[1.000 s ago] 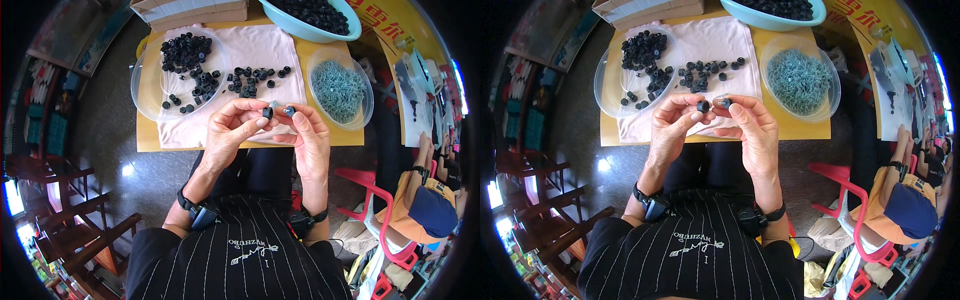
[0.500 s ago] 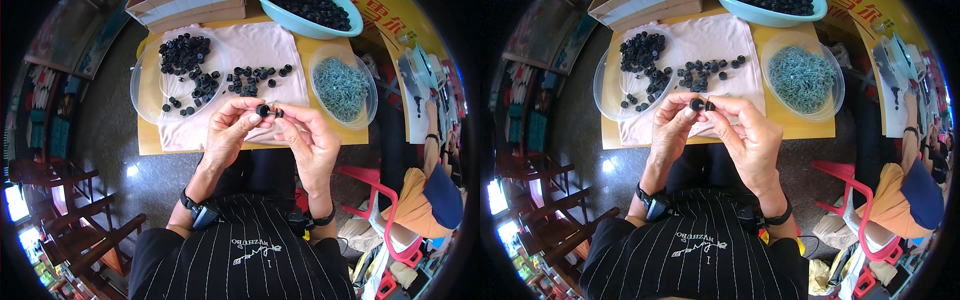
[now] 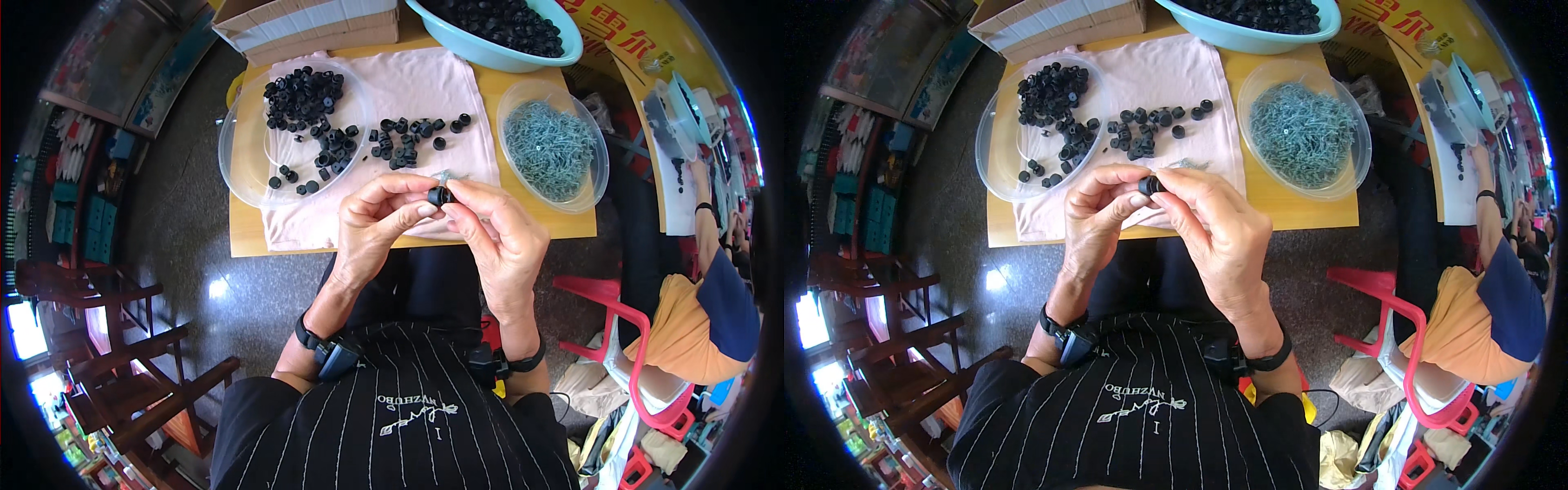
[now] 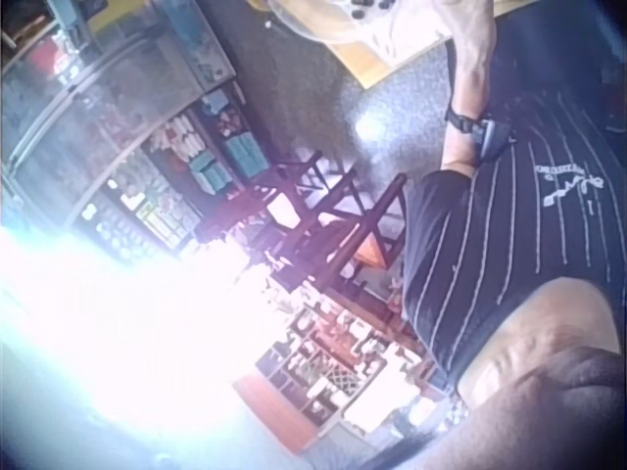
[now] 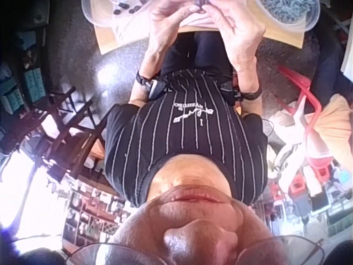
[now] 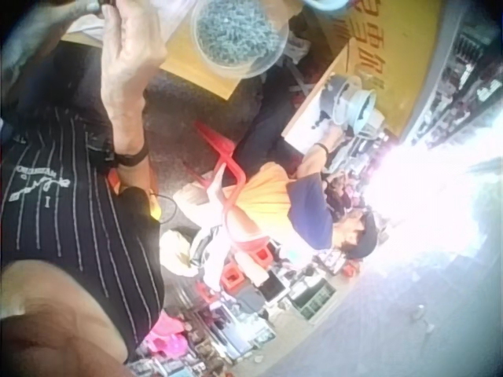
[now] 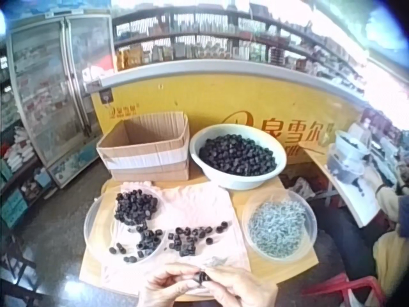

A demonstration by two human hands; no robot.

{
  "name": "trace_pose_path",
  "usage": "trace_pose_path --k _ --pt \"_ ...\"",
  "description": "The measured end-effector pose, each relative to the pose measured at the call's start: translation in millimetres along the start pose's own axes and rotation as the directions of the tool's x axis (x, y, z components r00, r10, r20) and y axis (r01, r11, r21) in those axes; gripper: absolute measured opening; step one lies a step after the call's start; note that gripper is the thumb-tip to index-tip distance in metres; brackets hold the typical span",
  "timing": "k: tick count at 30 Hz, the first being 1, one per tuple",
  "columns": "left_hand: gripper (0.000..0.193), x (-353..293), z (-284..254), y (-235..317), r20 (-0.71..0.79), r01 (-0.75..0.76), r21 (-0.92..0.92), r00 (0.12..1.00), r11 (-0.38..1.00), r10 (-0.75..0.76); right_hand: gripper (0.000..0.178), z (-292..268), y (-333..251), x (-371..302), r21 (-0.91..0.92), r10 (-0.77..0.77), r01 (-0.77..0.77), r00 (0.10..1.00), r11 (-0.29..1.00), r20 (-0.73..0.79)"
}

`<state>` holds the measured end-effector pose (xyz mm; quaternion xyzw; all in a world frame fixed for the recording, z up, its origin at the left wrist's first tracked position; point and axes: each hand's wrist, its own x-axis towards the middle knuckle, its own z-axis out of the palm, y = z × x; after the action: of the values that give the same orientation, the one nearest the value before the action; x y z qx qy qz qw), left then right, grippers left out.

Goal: Assembling small black plastic caps with metal pins by hand.

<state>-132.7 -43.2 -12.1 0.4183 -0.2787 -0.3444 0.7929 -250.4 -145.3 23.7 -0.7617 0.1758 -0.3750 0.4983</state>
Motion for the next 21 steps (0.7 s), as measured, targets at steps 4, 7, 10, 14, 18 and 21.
trace_pose_path --k 4,7,10,14,18,21 --pt "0.026 -3 1 0 0.007 -0.009 -0.008 1.0 1.0 0.009 0.025 -1 -4 -4 -0.027 -0.056 0.056 0.998 0.998 0.002" --pt "0.026 -3 2 -1 0.012 0.009 0.008 1.0 1.0 -0.009 0.028 -4 -6 -7 -0.051 -0.07 0.07 0.998 0.996 0.004" --pt "0.026 -5 4 -1 0.011 0.036 0.02 0.999 0.999 -0.036 0.026 -6 -4 -11 -0.095 -0.096 0.097 0.995 0.991 0.018" --pt "0.026 -7 7 -1 0.029 0.04 0.036 0.999 0.999 -0.041 0.024 -9 -3 -11 -0.065 -0.054 0.055 0.998 0.996 0.01" --pt "0.025 -7 10 2 0.016 0.08 0.021 0.997 0.997 -0.08 0.02 -9 -3 -7 0.16 0.11 -0.11 0.994 0.981 0.007" --pt "0.024 -6 9 1 -0.044 0.134 0.068 0.99 0.989 -0.131 0.017 -6 3 -8 0.179 0.064 -0.061 0.998 0.982 -0.013"
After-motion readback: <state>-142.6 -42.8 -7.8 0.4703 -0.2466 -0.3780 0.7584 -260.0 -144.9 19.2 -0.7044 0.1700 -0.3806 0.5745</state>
